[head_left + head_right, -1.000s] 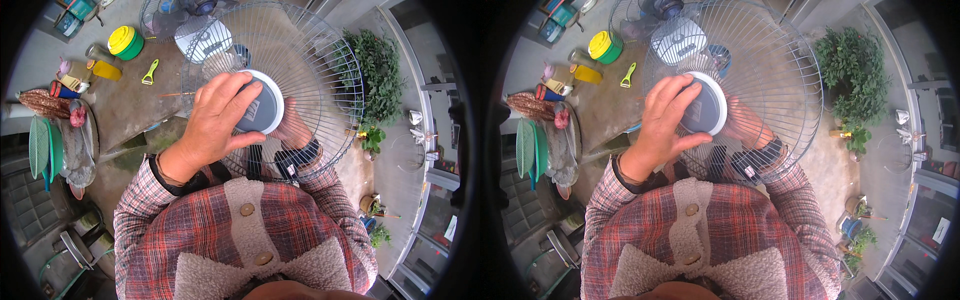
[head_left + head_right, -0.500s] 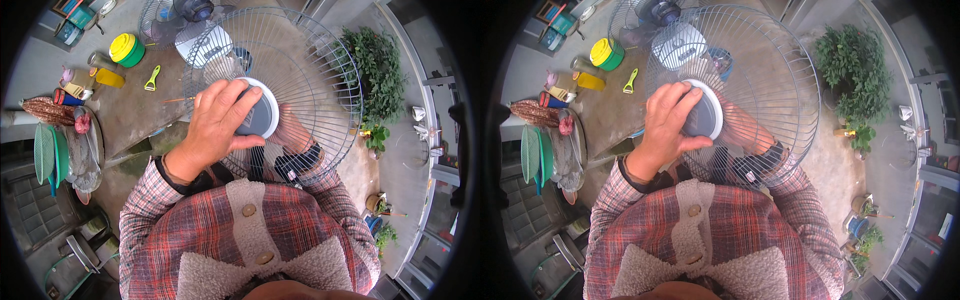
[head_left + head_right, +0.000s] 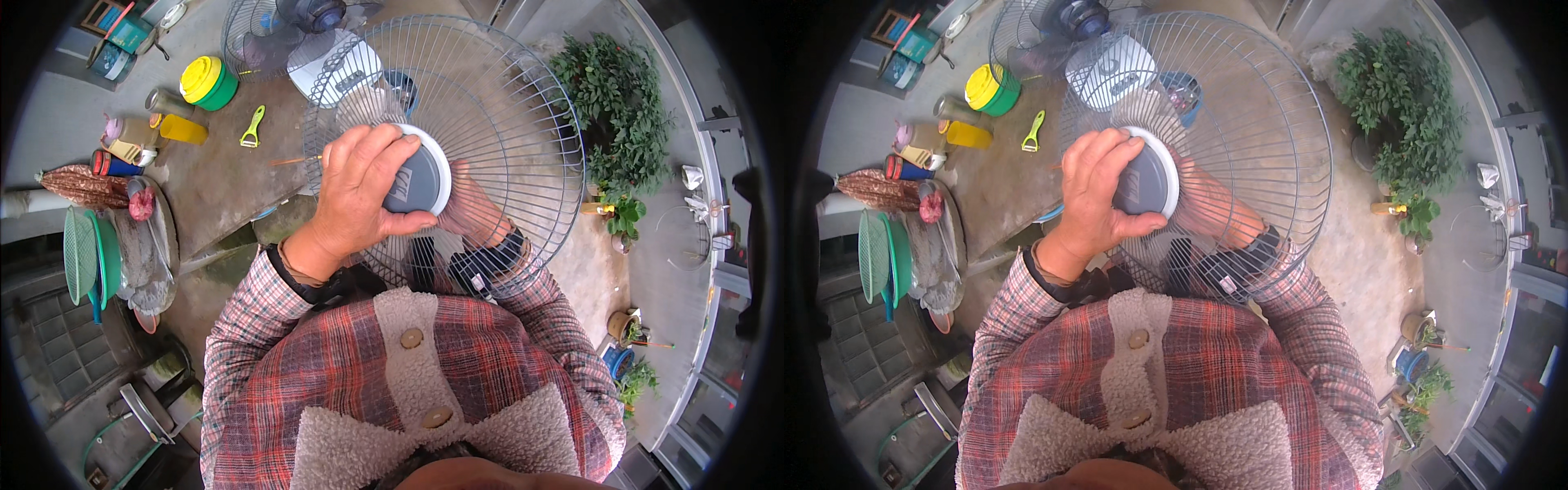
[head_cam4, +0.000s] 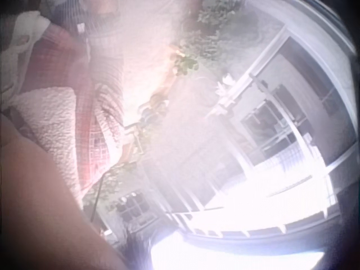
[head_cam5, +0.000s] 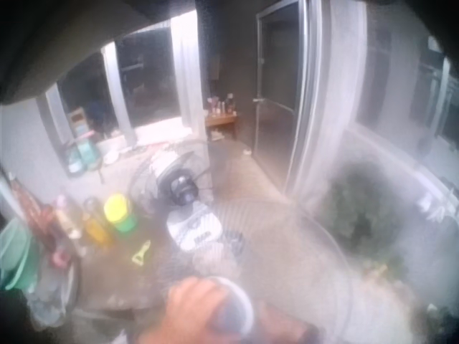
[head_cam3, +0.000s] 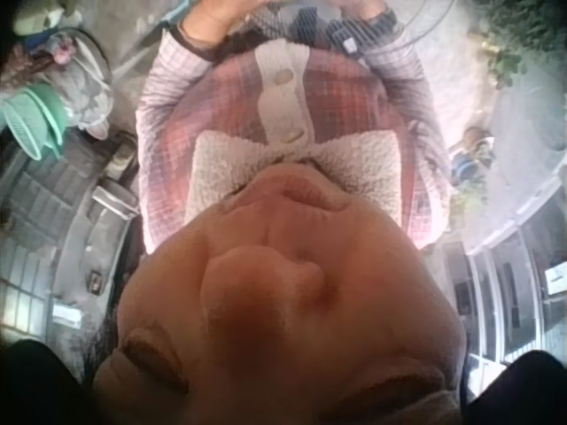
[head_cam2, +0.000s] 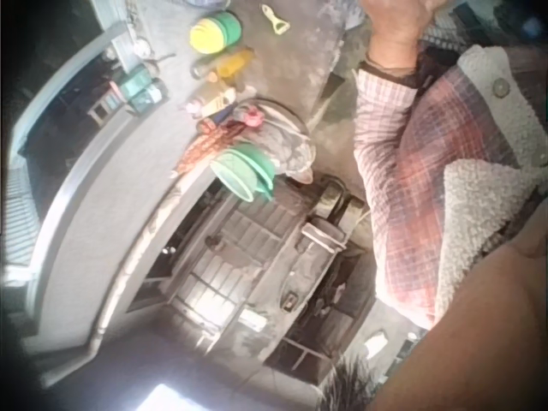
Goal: The person assembles a small electric fan by attaching a circular white plastic ring to the fan cage, then securing the front grille with a central cap. They handle a hose and basin briefly before returning to the fan assembly.
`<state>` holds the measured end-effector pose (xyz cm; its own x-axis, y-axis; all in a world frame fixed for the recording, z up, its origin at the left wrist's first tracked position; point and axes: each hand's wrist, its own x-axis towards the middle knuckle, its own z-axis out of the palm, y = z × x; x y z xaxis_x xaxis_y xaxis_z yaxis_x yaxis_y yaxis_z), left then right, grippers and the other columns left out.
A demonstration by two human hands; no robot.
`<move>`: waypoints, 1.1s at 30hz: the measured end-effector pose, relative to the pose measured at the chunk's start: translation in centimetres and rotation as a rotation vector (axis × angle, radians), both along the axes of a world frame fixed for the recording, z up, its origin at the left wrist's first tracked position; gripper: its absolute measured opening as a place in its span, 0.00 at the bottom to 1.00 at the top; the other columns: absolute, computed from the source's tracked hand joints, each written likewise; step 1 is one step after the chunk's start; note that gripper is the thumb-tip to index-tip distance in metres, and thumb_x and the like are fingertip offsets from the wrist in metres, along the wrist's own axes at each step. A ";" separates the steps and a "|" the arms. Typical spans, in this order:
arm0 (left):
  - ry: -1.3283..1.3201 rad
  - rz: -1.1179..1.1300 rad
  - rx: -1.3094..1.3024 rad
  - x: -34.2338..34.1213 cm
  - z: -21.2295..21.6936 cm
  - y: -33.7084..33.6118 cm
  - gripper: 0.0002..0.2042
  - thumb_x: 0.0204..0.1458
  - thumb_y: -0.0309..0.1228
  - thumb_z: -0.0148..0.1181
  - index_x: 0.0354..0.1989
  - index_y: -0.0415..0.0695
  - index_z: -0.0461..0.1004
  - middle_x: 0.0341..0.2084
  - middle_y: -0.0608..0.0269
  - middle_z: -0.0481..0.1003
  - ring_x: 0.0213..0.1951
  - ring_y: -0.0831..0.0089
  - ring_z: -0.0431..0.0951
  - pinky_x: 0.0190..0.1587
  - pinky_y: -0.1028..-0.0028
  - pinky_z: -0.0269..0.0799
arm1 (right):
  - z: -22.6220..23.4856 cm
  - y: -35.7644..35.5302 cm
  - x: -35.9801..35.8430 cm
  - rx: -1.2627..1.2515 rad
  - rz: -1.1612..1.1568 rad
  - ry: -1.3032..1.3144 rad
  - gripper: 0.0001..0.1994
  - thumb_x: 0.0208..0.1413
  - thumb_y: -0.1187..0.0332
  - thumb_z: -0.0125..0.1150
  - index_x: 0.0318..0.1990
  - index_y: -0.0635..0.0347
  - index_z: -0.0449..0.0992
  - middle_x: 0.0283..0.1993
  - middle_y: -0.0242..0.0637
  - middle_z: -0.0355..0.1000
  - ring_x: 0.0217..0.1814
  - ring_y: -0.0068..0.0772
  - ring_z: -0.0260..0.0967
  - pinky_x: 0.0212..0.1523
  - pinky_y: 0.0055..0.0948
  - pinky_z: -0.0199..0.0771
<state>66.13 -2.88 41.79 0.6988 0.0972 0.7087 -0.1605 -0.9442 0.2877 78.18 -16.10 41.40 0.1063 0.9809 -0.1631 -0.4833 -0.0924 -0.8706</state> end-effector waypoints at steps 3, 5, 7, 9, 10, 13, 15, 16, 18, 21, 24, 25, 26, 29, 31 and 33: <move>-0.028 0.006 -0.013 0.2 0.0 -0.3 0.40 0.37 0.62 0.64 0.51 0.40 0.70 0.47 0.51 0.70 0.48 0.53 0.69 0.53 0.59 0.61 | 0.3 -0.1 -0.4 0.001 -0.051 -0.023 0.43 0.54 0.33 0.35 0.68 0.58 0.50 0.69 0.45 0.53 0.69 0.42 0.55 0.69 0.45 0.58; -0.031 0.010 0.017 0.0 0.0 -0.5 0.40 0.37 0.63 0.64 0.51 0.40 0.70 0.47 0.51 0.70 0.48 0.53 0.69 0.53 0.59 0.61 | 0.4 -0.1 -0.5 -0.119 -0.048 -0.150 0.42 0.56 0.34 0.33 0.67 0.59 0.51 0.68 0.45 0.54 0.69 0.42 0.56 0.69 0.44 0.59; 0.005 -0.009 0.000 -0.2 0.3 -0.4 0.41 0.35 0.62 0.65 0.51 0.40 0.69 0.48 0.51 0.70 0.49 0.53 0.69 0.54 0.59 0.61 | 0.3 -0.1 -0.9 -0.128 -0.106 0.084 0.43 0.54 0.33 0.35 0.67 0.60 0.52 0.67 0.45 0.55 0.68 0.42 0.57 0.68 0.44 0.60; 0.043 -0.023 -0.012 -0.5 0.8 0.0 0.43 0.33 0.62 0.66 0.53 0.40 0.68 0.48 0.51 0.70 0.50 0.53 0.69 0.54 0.59 0.61 | 0.1 -0.1 -1.1 -0.085 -0.115 0.145 0.46 0.51 0.32 0.41 0.67 0.61 0.52 0.67 0.45 0.56 0.68 0.43 0.57 0.68 0.44 0.60; 0.063 -0.027 -0.018 -0.6 1.1 0.3 0.44 0.32 0.61 0.67 0.54 0.40 0.67 0.49 0.51 0.69 0.50 0.53 0.69 0.54 0.59 0.60 | 0.0 0.1 -0.7 -0.018 -0.075 0.068 0.47 0.48 0.32 0.45 0.67 0.61 0.52 0.67 0.45 0.56 0.68 0.43 0.57 0.68 0.44 0.60; 0.138 -0.006 -0.063 -0.8 2.1 0.1 0.47 0.26 0.54 0.73 0.57 0.41 0.64 0.51 0.51 0.67 0.52 0.53 0.68 0.55 0.58 0.60 | -0.5 0.4 -0.2 0.159 -0.034 0.514 0.33 0.56 0.50 0.51 0.64 0.60 0.56 0.63 0.40 0.61 0.63 0.35 0.62 0.65 0.36 0.65; 0.191 -0.006 -0.088 -1.1 2.7 -0.3 0.47 0.23 0.47 0.77 0.57 0.43 0.64 0.51 0.53 0.67 0.51 0.52 0.67 0.55 0.58 0.60 | -0.7 0.0 -0.1 0.037 -0.064 0.231 0.48 0.42 0.36 0.55 0.66 0.61 0.52 0.67 0.44 0.56 0.68 0.42 0.57 0.68 0.43 0.60; 0.182 -0.025 -0.126 -1.1 3.0 -0.3 0.46 0.22 0.45 0.78 0.56 0.43 0.65 0.50 0.53 0.67 0.51 0.52 0.67 0.55 0.58 0.60 | -0.7 -0.1 -0.1 0.000 -0.077 0.164 0.54 0.38 0.32 0.56 0.67 0.62 0.51 0.68 0.45 0.55 0.69 0.44 0.55 0.69 0.45 0.59; 0.183 -0.042 -0.178 -1.1 3.5 -0.2 0.44 0.22 0.43 0.79 0.54 0.43 0.66 0.49 0.53 0.67 0.51 0.52 0.67 0.54 0.58 0.61 | -0.8 -0.1 -0.4 -0.002 -0.118 0.327 0.53 0.37 0.32 0.56 0.67 0.62 0.52 0.68 0.45 0.56 0.69 0.44 0.56 0.68 0.45 0.60; 0.121 -0.074 -0.208 -0.9 4.1 -0.2 0.41 0.23 0.41 0.79 0.50 0.43 0.67 0.46 0.53 0.68 0.49 0.52 0.68 0.52 0.59 0.63 | -0.6 -0.2 -0.7 0.061 -0.104 0.359 0.49 0.42 0.35 0.55 0.66 0.61 0.54 0.67 0.44 0.57 0.67 0.43 0.57 0.67 0.44 0.62; 0.120 -0.108 -0.321 -0.9 4.8 0.2 0.32 0.28 0.36 0.78 0.46 0.43 0.70 0.42 0.56 0.70 0.45 0.56 0.71 0.48 0.62 0.67 | -0.5 -0.3 -0.8 0.033 -0.121 0.293 0.47 0.44 0.36 0.55 0.66 0.61 0.54 0.67 0.44 0.57 0.67 0.42 0.58 0.67 0.43 0.62; 0.171 -0.136 -0.352 -0.8 5.2 0.7 0.29 0.30 0.33 0.76 0.45 0.42 0.70 0.40 0.57 0.71 0.43 0.58 0.71 0.47 0.65 0.68 | -0.5 -0.3 -0.7 0.038 -0.120 0.290 0.47 0.44 0.37 0.55 0.66 0.61 0.54 0.66 0.44 0.58 0.67 0.42 0.58 0.67 0.43 0.62; 0.223 -0.164 -0.384 -0.6 5.6 1.5 0.26 0.33 0.31 0.75 0.44 0.42 0.71 0.38 0.58 0.72 0.41 0.60 0.72 0.45 0.67 0.68 | -0.6 -0.4 -0.7 0.042 -0.122 0.288 0.46 0.45 0.37 0.55 0.66 0.61 0.54 0.66 0.44 0.58 0.67 0.42 0.58 0.67 0.43 0.63; 0.378 -0.222 -0.548 -0.7 6.6 2.7 0.15 0.42 0.22 0.66 0.41 0.41 0.75 0.34 0.63 0.73 0.36 0.71 0.74 0.38 0.75 0.69 | -0.9 -0.5 -0.7 0.053 -0.123 0.293 0.45 0.46 0.38 0.54 0.66 0.61 0.55 0.66 0.43 0.58 0.66 0.41 0.59 0.66 0.42 0.63; 0.472 -0.238 -0.558 -0.5 7.2 3.8 0.14 0.44 0.21 0.64 0.42 0.41 0.76 0.33 0.64 0.73 0.35 0.74 0.74 0.37 0.76 0.69 | -1.2 -0.6 -0.7 0.058 -0.125 0.303 0.44 0.47 0.39 0.54 0.65 0.61 0.55 0.66 0.43 0.59 0.66 0.41 0.59 0.66 0.41 0.63; 0.438 -0.217 -0.507 -0.4 7.2 4.0 0.13 0.46 0.20 0.62 0.42 0.42 0.76 0.33 0.64 0.73 0.36 0.74 0.74 0.37 0.75 0.70 | -1.5 -0.5 -0.6 0.067 -0.128 0.321 0.43 0.48 0.40 0.53 0.65 0.61 0.56 0.65 0.43 0.59 0.66 0.40 0.60 0.66 0.41 0.64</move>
<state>65.72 1.12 48.97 0.9506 0.1668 0.2617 -0.0989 -0.6364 0.7650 77.57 -16.62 39.94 0.1826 0.9726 -0.1441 -0.7371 0.0385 -0.6747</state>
